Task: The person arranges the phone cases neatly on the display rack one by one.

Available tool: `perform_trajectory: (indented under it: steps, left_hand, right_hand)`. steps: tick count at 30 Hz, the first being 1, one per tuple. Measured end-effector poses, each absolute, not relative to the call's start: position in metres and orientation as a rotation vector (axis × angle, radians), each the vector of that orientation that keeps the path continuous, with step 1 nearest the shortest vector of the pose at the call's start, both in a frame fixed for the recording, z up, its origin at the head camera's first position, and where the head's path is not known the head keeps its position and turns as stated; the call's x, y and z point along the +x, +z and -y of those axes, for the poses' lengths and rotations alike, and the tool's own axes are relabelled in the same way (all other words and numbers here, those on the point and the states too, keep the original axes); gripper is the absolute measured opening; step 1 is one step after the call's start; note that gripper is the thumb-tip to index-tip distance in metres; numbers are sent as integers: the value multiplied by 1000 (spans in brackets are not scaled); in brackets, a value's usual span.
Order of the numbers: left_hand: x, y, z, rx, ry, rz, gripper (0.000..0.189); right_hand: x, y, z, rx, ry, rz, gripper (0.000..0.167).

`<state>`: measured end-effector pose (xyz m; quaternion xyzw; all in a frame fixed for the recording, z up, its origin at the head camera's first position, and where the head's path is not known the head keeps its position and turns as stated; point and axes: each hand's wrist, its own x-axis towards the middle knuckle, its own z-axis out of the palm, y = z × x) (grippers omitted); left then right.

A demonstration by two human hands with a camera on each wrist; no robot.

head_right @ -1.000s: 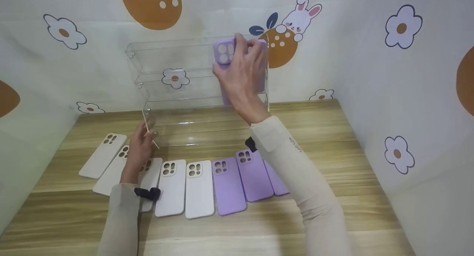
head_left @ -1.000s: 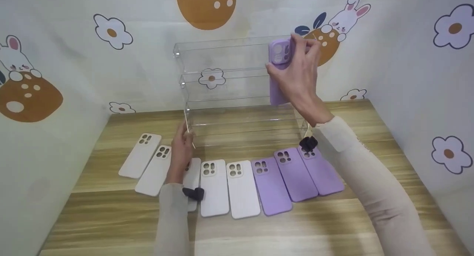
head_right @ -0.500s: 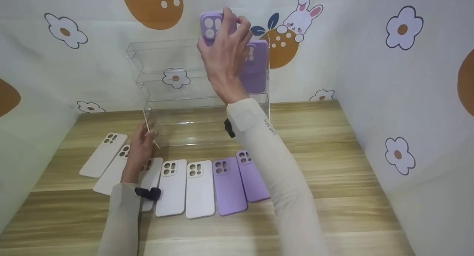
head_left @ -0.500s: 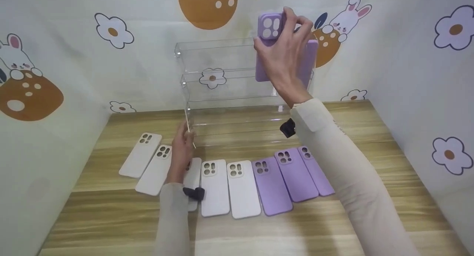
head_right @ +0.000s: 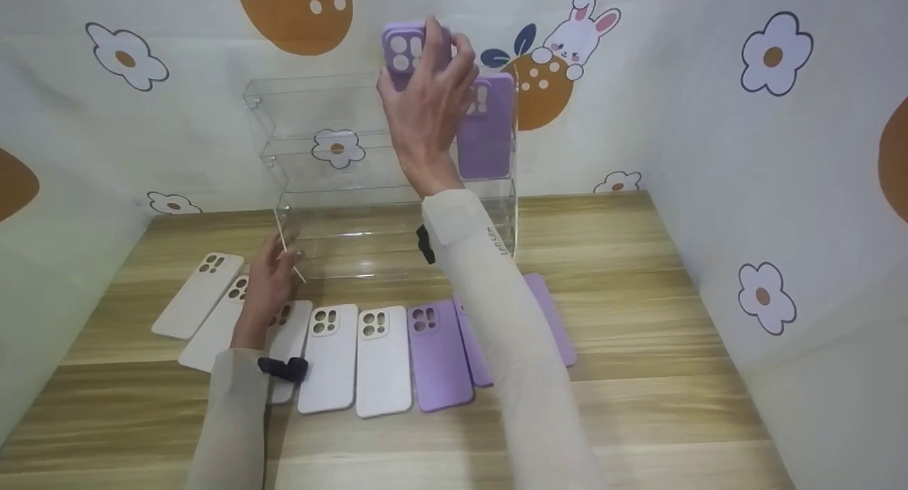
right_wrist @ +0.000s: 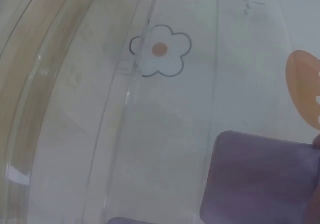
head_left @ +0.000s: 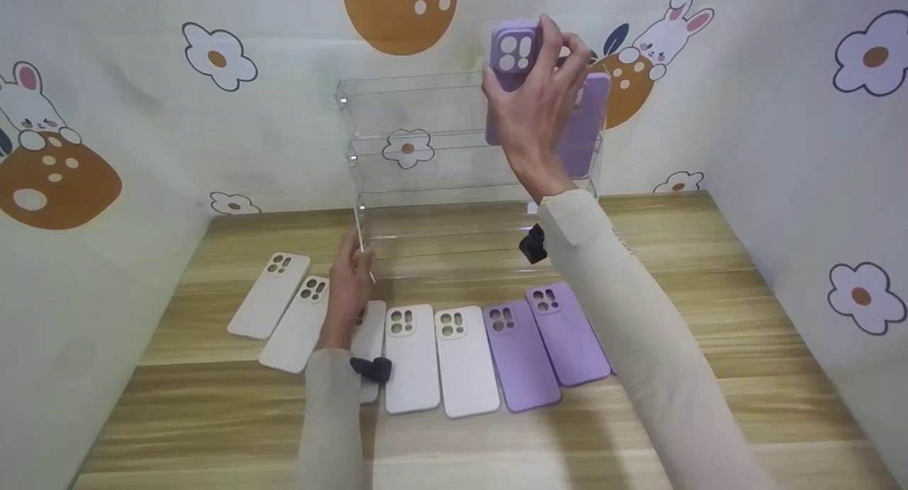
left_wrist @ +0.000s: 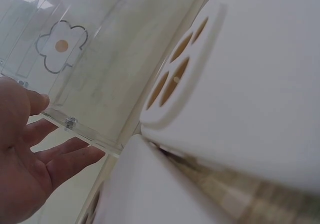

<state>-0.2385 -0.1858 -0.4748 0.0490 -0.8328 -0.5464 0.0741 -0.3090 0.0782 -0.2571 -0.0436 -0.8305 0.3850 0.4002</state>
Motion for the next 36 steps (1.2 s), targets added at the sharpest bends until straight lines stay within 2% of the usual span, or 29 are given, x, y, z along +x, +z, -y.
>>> perform_trajectory:
  steps: [20, 36]
  left_hand:
    - [-238, -476, 186, 126, -1632, 2501, 52]
    - [-237, -476, 188, 112, -1639, 2506, 52]
  right_hand:
    - [-320, -318, -68, -43, 1008, 2039, 78]
    - [-303, -309, -73, -44, 899, 2116, 82]
